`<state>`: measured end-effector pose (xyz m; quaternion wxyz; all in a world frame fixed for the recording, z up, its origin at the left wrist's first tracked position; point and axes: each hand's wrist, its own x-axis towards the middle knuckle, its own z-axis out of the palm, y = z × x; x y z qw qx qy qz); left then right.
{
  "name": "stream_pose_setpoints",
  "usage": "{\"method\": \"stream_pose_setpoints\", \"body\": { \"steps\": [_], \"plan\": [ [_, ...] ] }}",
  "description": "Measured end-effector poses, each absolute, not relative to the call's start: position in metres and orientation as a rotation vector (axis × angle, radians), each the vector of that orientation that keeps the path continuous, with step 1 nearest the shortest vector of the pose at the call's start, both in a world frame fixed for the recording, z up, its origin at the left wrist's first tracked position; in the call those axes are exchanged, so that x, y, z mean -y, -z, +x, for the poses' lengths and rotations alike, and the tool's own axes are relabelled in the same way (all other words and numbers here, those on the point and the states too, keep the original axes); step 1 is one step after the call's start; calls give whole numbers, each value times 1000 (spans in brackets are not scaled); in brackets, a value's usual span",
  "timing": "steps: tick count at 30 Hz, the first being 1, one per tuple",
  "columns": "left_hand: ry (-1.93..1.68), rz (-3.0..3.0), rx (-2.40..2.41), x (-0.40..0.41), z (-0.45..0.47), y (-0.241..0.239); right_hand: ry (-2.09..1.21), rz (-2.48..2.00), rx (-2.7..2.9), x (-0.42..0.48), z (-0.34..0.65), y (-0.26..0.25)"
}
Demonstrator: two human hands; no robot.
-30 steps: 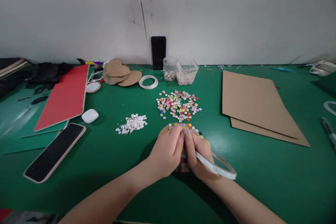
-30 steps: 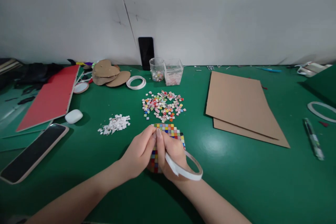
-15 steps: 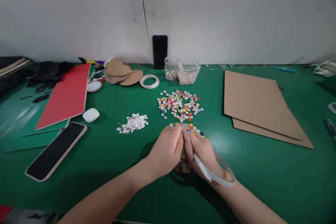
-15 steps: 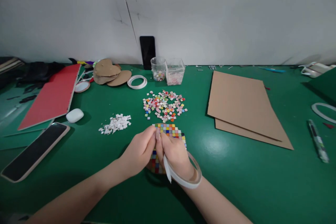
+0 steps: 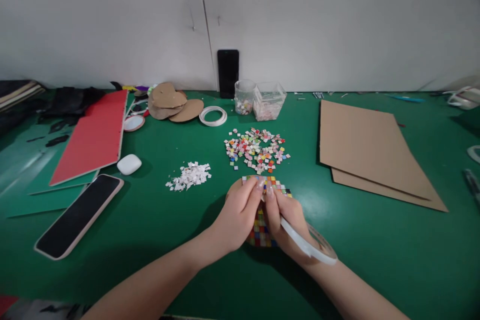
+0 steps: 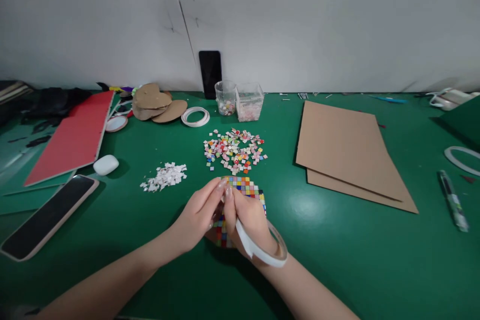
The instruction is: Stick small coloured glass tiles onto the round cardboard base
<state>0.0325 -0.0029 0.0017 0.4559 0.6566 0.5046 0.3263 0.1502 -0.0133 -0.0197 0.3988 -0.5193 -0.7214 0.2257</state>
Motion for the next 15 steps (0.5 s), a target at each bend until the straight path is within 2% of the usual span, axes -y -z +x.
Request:
{"method": "stream_pose_setpoints", "body": {
  "steps": [15],
  "plan": [
    [-787,1624,-1211,4,33,-3,-634,-1363,1756,14,153,17]
  ]
}}
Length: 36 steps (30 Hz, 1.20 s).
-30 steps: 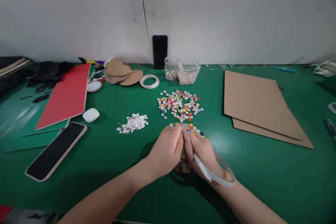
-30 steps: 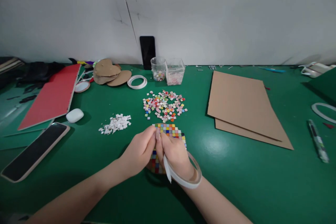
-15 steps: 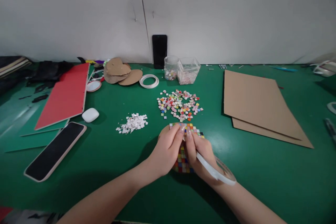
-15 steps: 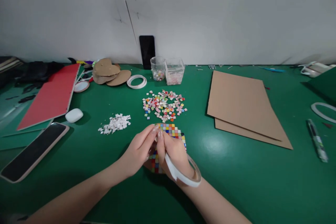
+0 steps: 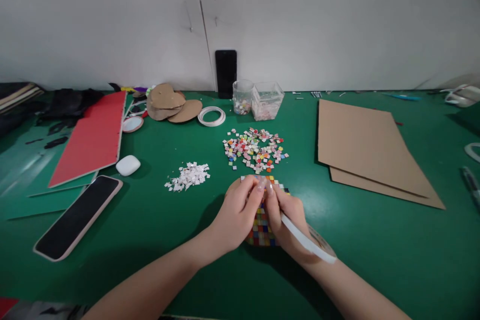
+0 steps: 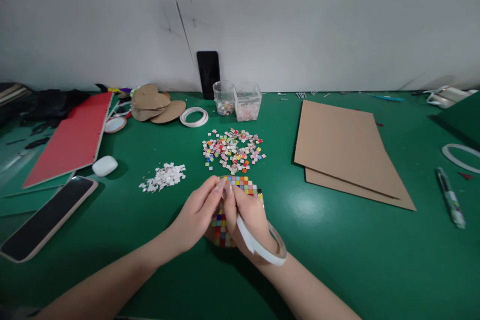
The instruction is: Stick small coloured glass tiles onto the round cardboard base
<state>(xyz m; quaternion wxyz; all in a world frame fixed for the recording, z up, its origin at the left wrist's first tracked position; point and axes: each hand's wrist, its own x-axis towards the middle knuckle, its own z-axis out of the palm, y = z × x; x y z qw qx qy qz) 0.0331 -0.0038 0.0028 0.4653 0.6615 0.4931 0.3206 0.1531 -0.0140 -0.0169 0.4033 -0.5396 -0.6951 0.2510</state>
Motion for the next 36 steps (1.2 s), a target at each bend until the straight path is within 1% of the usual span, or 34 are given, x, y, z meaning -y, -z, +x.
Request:
{"method": "stream_pose_setpoints", "body": {
  "steps": [7,12,17,32,36],
  "plan": [
    [-792,1682,-1148,6,34,-2,-722,-1322,1548,16,148,26],
    [-766,1707,-1231,5,32,-2,-786,-1283,1643,17,149,26],
    [-750,1723,-1233,3,29,-2,-713,-1350,1800,16,152,23],
    [-668,1792,-1180,-3,26,-6,-624,-1360,1812,18,152,22],
    [-701,1758,-1159,-5,24,-8,-632,-1406,1816,15,152,22]
  ]
}}
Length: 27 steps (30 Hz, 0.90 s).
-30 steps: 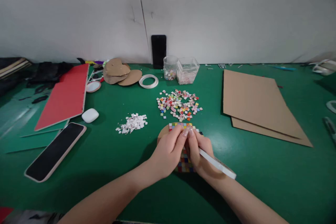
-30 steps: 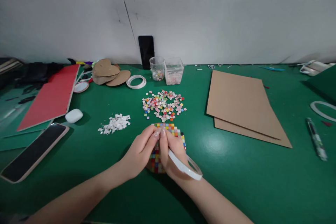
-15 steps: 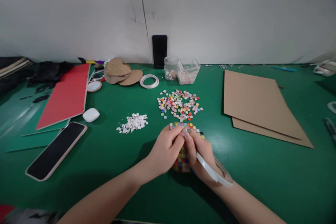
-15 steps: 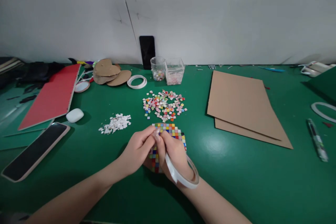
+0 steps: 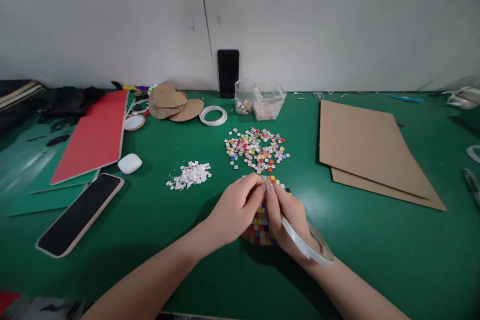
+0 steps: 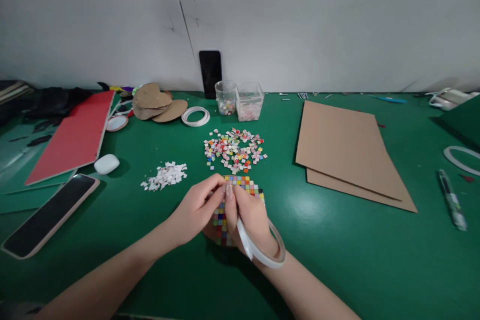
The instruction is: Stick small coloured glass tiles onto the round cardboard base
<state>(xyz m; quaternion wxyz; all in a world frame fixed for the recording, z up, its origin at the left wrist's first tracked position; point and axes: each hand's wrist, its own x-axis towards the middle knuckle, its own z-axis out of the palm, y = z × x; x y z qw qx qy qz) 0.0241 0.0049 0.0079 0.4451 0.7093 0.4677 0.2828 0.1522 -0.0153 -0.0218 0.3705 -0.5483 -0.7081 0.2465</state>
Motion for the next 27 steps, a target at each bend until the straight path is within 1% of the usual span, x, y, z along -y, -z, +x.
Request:
{"method": "stream_pose_setpoints", "body": {
  "steps": [8,22,27],
  "plan": [
    [-655,1771,-1174,-3,23,-6,-719,-1463,1829,16,153,23],
    [-693,2097,-1297,3,26,0,-591,-1371,1826,19,150,23],
    [-743,2107,-1241,3,26,0,-684,-1306,1745,22,148,24]
  ]
}}
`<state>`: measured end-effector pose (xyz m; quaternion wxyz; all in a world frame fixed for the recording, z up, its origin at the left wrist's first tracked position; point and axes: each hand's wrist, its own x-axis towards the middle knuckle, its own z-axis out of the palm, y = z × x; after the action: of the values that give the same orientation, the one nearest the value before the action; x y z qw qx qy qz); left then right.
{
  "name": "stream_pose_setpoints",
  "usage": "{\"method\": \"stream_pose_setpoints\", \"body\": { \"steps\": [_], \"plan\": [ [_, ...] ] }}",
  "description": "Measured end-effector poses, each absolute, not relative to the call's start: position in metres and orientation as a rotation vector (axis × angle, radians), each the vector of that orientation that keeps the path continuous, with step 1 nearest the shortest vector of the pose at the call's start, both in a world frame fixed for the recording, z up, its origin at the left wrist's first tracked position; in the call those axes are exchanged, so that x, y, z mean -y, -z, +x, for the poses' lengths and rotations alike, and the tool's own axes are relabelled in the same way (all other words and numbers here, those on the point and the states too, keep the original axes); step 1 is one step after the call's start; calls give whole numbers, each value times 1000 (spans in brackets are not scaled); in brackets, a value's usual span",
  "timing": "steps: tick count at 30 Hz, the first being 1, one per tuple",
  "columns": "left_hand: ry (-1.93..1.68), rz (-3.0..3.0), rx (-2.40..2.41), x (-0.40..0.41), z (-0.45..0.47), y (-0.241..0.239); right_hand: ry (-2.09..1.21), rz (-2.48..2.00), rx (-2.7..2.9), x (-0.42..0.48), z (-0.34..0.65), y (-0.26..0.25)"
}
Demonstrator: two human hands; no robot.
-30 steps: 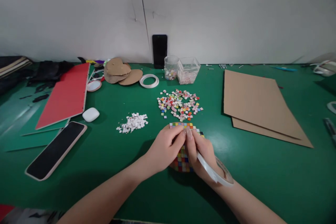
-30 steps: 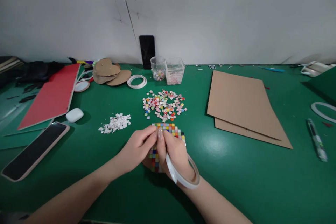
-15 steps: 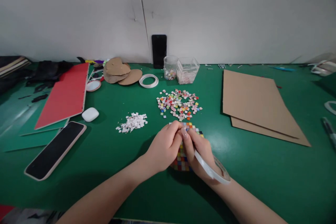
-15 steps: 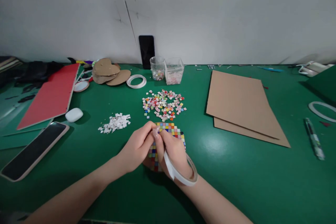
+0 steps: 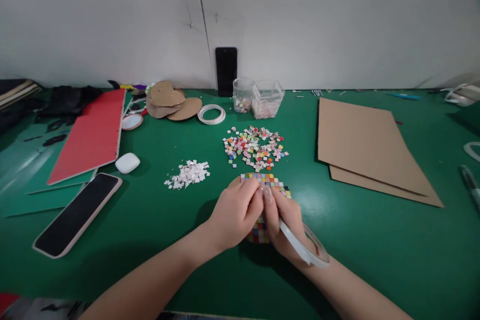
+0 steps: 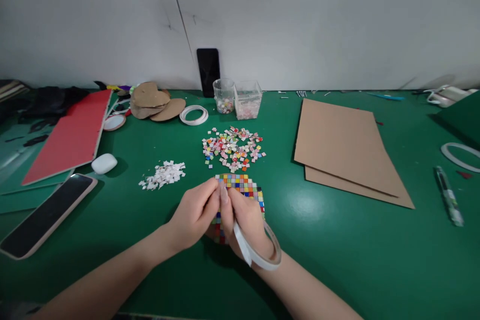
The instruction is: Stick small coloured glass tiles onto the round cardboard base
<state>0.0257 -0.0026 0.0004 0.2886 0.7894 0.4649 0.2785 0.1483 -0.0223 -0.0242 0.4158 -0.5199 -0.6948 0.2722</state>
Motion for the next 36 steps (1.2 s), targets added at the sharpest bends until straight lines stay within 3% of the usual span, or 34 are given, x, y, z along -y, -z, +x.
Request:
{"method": "stream_pose_setpoints", "body": {
  "steps": [6,18,29,36],
  "plan": [
    [-776,2117,-1196,2,27,1,-745,-1293,1677,24,146,25],
    [-708,1987,-1253,5,28,-1,-359,-1312,1807,21,146,30],
    [-726,1799,-1223,1,28,-7,-714,-1325,1641,25,146,27],
    [-684,1921,-1216,3,29,-4,-712,-1279,1606,26,147,33]
  ]
}}
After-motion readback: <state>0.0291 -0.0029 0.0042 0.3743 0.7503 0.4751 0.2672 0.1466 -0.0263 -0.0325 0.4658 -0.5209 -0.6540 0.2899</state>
